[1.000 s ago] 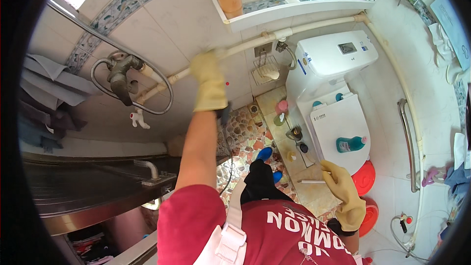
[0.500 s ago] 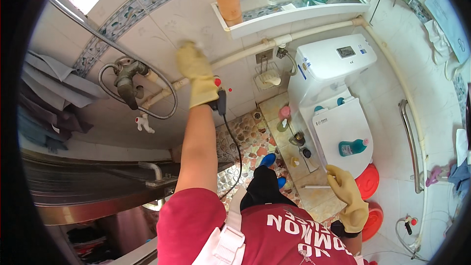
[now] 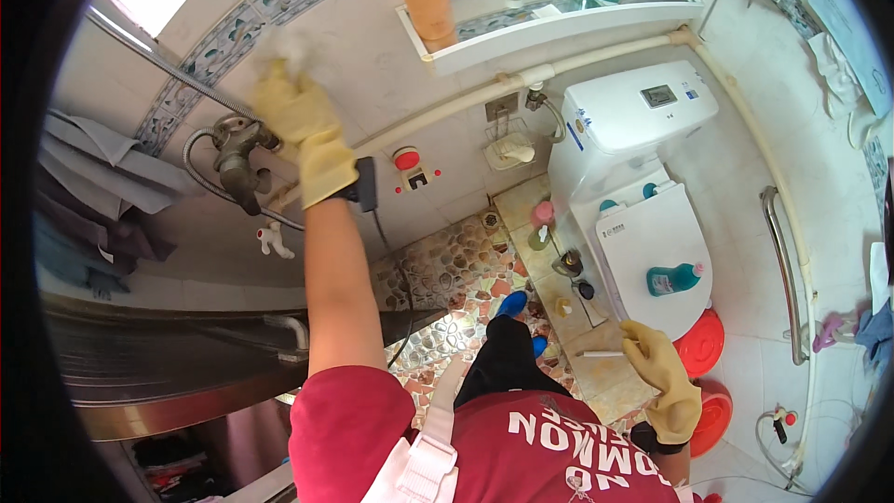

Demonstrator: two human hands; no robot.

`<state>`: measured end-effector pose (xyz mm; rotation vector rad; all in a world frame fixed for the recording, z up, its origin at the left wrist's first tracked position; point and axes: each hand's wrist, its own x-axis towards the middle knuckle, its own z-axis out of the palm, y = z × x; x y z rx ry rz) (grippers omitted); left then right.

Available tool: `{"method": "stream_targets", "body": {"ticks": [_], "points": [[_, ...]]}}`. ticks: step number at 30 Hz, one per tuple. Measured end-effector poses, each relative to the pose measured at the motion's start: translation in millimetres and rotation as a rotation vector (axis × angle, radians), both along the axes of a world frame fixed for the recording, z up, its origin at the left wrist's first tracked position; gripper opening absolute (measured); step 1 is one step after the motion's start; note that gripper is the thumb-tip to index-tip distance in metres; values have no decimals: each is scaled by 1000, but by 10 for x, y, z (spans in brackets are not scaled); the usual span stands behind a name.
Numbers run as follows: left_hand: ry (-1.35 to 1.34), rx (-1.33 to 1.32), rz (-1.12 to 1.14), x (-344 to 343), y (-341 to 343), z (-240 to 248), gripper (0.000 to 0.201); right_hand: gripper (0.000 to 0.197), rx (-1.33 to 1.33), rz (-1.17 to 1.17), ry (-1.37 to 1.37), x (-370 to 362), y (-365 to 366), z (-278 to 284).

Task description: Cleaning various surfaces in a bathroom including the toilet tank and wall shelves with a spray and cloth.

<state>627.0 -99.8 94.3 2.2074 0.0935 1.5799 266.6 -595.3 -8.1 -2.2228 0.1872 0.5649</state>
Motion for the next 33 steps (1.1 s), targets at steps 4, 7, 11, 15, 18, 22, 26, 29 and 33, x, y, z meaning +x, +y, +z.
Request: {"method": "stream_targets", "body": {"ticks": [4,7,11,15,18,22,26,29,33], "points": [[360,247,10,285,-247,-866,23,38,6,92,-46,53,103,-111],[646,528,23,260,-303,-1482,24,38,29,154,-133,142,165,-64],[628,214,-111,119,-281,-1399,32,37,-42,189,-189,172,200,37],[110,108,-45,-260,-393,123,39,36,-1,161,-201,60,172,-15],[4,134,-30,-81,-215,445,35,36,20,173,-203,48,238,-75],[327,343,166,300,-273,-77,25,35,30,142,-97,26,325,-88],[924,335,62,429,-445,-1334,23,35,36,141,-152,-72,298,-105],[837,349,-139,329,-233,-1484,22,37,18,154,-130,-16,256,10],[67,278,4,42,-467,-265,30,37,10,107,-134,-46,171,-70]]}}
